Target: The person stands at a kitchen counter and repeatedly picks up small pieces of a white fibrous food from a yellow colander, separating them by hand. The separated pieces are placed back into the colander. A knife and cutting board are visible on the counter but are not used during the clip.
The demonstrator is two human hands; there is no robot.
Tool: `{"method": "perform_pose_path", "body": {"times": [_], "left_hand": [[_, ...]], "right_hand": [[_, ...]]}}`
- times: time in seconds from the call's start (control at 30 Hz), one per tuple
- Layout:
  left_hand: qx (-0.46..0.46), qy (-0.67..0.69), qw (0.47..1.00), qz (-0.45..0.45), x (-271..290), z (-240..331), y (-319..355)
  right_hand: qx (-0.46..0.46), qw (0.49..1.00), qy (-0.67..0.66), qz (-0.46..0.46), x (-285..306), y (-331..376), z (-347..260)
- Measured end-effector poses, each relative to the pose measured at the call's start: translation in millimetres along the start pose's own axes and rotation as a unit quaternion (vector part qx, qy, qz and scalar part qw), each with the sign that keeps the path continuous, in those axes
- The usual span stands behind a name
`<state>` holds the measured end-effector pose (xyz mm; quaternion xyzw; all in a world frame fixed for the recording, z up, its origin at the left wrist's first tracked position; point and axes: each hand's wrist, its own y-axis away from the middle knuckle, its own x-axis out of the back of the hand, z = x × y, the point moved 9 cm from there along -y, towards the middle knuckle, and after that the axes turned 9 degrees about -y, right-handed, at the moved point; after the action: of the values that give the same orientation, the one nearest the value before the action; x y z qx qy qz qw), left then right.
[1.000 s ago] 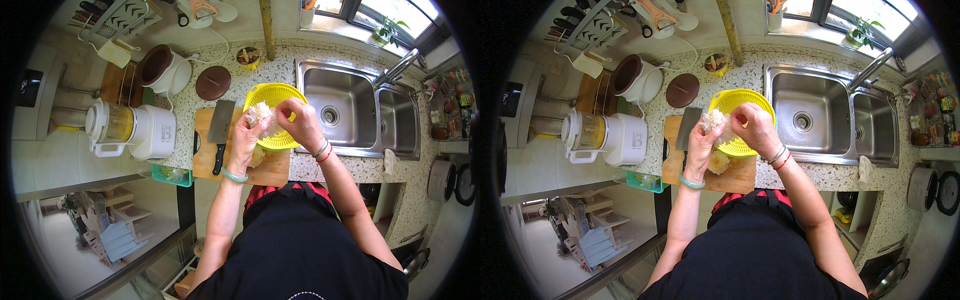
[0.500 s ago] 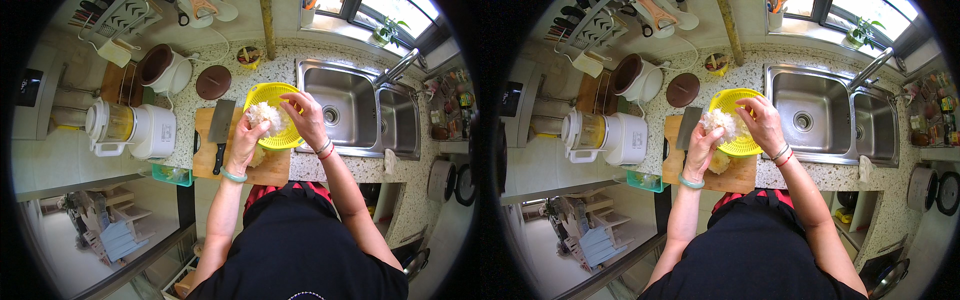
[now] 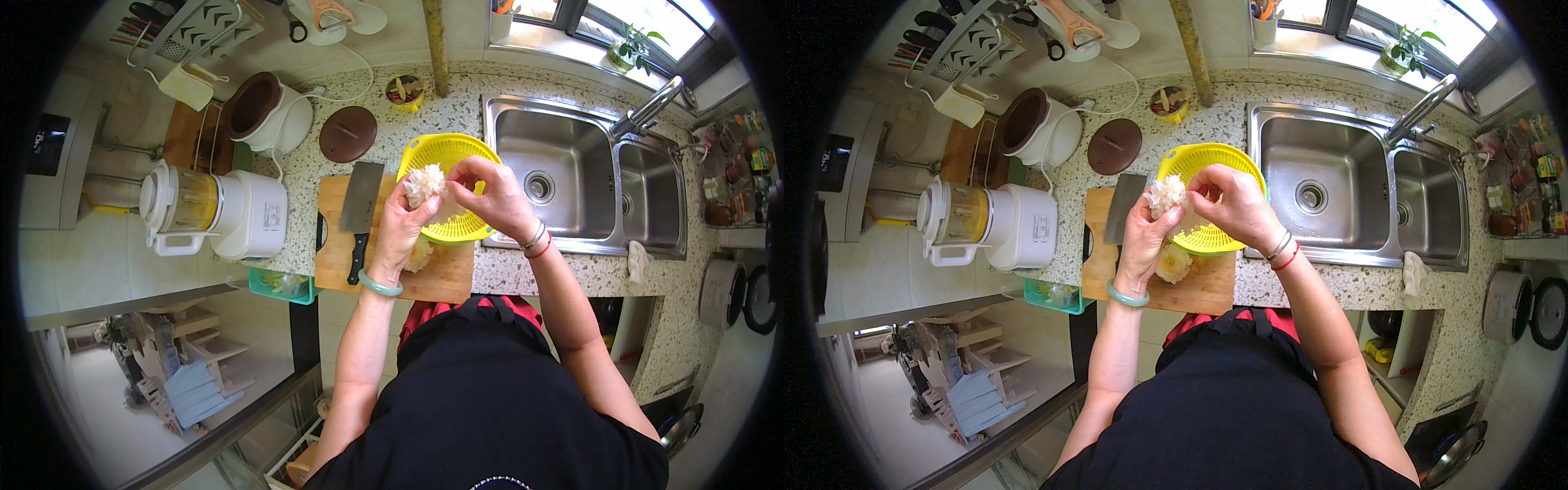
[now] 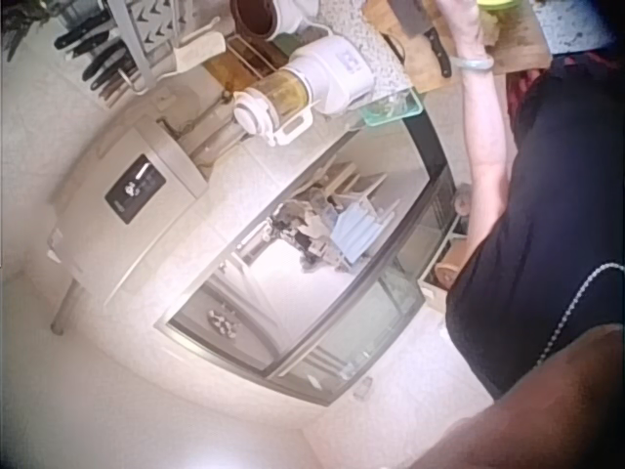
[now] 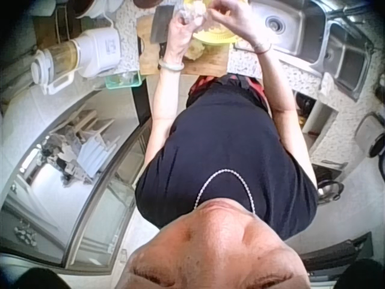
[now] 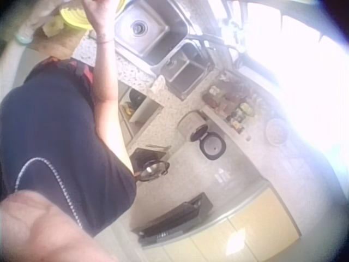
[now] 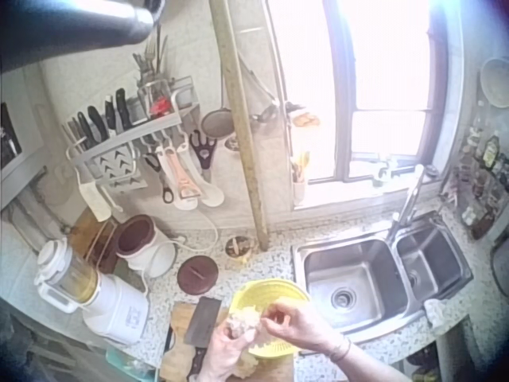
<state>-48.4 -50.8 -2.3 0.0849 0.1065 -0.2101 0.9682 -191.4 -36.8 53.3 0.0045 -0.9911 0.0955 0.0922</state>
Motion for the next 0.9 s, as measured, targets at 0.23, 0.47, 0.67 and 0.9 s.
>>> {"method": "perform_pose_path", "body": {"times": [0.23, 0.47, 0.67, 0.9], "left_hand": [[0.000, -0.029, 1.000, 0.004, -1, 2, 1], [0.007, -0.034, 0.999, 0.010, -3, 3, 0], [0.018, 0.013, 1.000, 0.018, 0, 0, 1], [0.021, 0.047, 0.999, 0.015, 1, 0, 1]], "right_hand": [[0.023, 1.000, 0.011, 0.006, 1, -2, -4], [0.061, 0.992, 0.063, 0.088, 6, 3, -5], [0.070, 0.988, 0.048, 0.131, 16, 5, 6], [0.123, 0.974, 0.121, 0.147, 19, 8, -4]]}}
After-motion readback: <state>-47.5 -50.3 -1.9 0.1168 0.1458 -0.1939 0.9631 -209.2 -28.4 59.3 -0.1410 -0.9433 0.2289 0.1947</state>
